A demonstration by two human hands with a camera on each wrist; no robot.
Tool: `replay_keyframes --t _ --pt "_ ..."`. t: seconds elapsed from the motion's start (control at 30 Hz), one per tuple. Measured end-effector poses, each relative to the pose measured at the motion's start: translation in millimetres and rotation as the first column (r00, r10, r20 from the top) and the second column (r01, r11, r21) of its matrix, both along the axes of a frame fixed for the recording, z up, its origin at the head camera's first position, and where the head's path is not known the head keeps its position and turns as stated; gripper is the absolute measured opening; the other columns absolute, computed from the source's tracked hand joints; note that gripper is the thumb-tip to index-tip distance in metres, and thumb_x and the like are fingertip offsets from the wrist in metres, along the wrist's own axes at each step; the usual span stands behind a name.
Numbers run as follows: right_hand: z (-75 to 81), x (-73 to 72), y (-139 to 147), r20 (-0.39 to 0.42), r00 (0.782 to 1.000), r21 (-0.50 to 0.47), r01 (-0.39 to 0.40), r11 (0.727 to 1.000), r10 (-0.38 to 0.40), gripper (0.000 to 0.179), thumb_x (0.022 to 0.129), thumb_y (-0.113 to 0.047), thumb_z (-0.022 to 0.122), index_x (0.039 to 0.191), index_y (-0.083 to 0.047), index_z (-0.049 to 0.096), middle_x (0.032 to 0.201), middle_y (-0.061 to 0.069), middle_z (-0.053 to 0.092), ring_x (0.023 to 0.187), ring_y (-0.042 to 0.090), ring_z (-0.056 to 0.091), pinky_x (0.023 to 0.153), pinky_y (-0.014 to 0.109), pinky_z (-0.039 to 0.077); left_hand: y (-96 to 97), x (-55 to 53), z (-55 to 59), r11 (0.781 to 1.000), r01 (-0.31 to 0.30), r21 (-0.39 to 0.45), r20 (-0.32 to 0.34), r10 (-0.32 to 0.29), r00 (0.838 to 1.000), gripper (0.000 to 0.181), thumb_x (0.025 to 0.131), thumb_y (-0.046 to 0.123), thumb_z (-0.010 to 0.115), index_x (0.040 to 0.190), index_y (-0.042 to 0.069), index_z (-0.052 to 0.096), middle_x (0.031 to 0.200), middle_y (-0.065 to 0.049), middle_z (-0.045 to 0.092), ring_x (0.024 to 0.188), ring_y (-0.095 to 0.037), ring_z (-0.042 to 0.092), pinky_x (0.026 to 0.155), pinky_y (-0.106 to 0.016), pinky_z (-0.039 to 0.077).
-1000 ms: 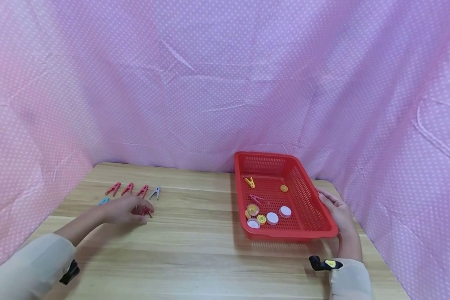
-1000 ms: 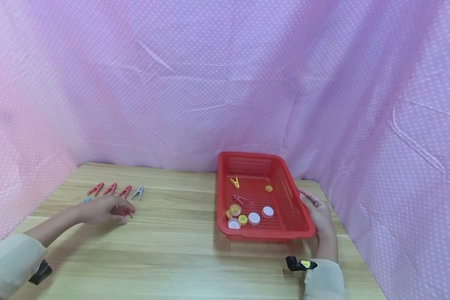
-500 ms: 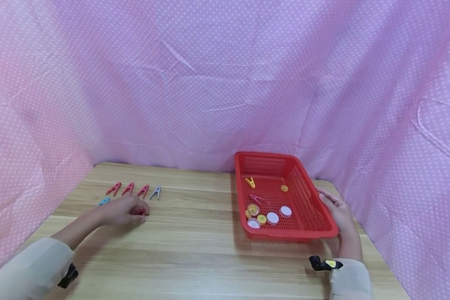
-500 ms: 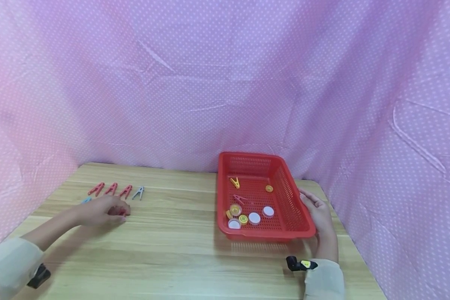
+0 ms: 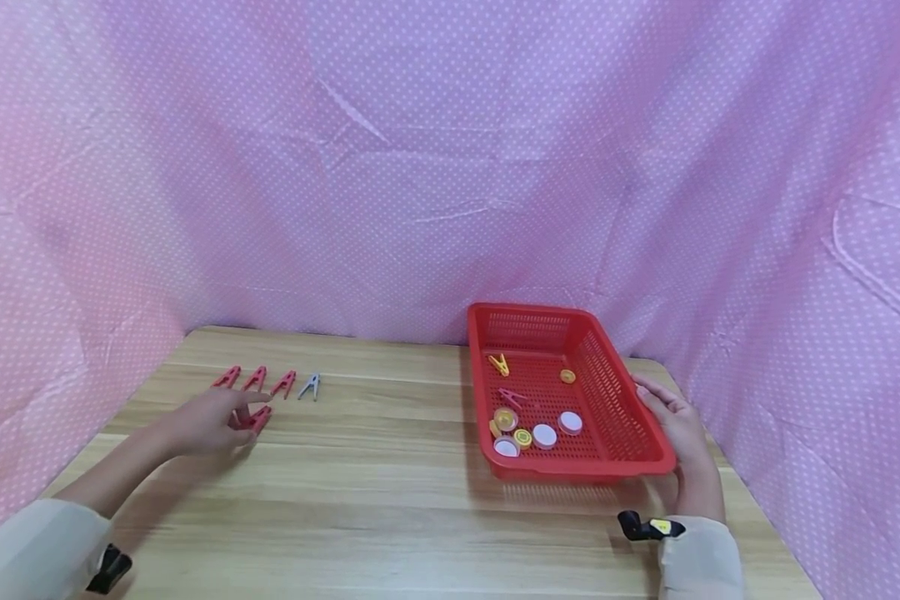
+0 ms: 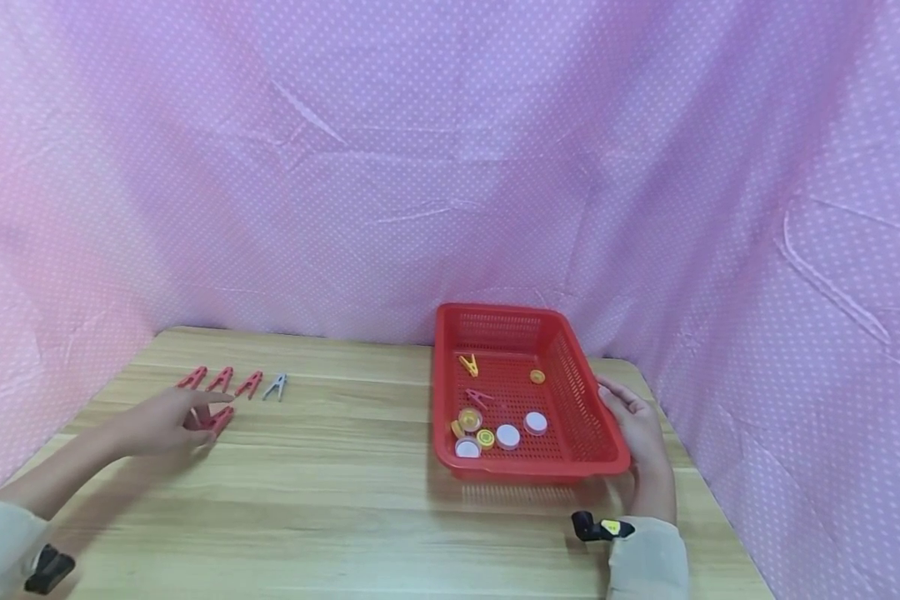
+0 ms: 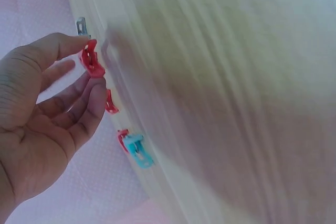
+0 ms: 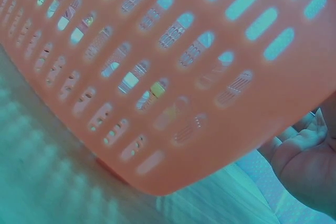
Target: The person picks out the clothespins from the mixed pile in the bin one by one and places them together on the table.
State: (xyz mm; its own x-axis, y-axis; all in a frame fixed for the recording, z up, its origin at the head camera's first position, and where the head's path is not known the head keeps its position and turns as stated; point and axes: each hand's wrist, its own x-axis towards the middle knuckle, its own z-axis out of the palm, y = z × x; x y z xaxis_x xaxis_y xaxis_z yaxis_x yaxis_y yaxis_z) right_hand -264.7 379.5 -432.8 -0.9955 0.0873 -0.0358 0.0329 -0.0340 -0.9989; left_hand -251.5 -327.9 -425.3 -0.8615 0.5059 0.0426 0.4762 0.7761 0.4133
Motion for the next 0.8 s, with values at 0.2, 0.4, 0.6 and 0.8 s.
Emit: replay_keyframes --t 0.2,0.4,0.6,0.8 --pt "2.1 0.5 -1 0.019 1.000 0.023 0.004 1.000 -0.004 0.060 0.101 -0.036 0.065 0.155 -0.017 0.047 0.106 -0.014 0.074 0.094 0.010 0.073 0.078 0.029 0.060 -8.9 5.6 -1.3 0.991 -0.136 0.000 -0.003 0.136 0.991 0.046 0.081 0.009 0.081 0.120 -0.011 0.066 0.083 0.004 0.065 0.075 -0.010 0.059 0.063 -0.028 0.051" --pt "0.9 2.2 -1 0.010 1.000 0.033 0.016 0.999 -0.017 0.055 0.102 -0.034 0.065 0.153 -0.017 0.051 0.105 -0.014 0.075 0.092 0.009 0.073 0.077 0.028 0.060 -15.2 5.6 -3.3 0.984 -0.180 0.014 -0.004 0.180 0.984 0.043 0.082 0.011 0.083 0.115 -0.011 0.068 0.081 0.003 0.064 0.073 -0.011 0.058 0.061 -0.028 0.049" --pt "-0.7 1.0 0 0.016 1.000 0.018 0.011 1.000 -0.011 0.056 0.102 -0.031 0.064 0.153 -0.016 0.049 0.104 -0.014 0.075 0.092 0.009 0.073 0.077 0.028 0.060 -16.6 3.2 -5.4 0.982 -0.191 0.010 -0.004 0.191 0.982 0.039 0.082 0.010 0.081 0.113 -0.010 0.068 0.079 0.003 0.065 0.071 -0.011 0.057 0.060 -0.028 0.048" --pt "0.0 -0.1 0 0.007 1.000 0.028 0.008 1.000 -0.008 0.059 0.102 -0.034 0.065 0.155 -0.015 0.047 0.106 -0.015 0.074 0.094 0.009 0.073 0.078 0.028 0.060 -15.9 -0.2 -7.3 0.982 -0.189 0.001 -0.028 0.189 0.981 0.035 0.081 0.008 0.078 0.110 -0.009 0.069 0.075 0.005 0.063 0.067 -0.009 0.055 0.059 -0.028 0.047"
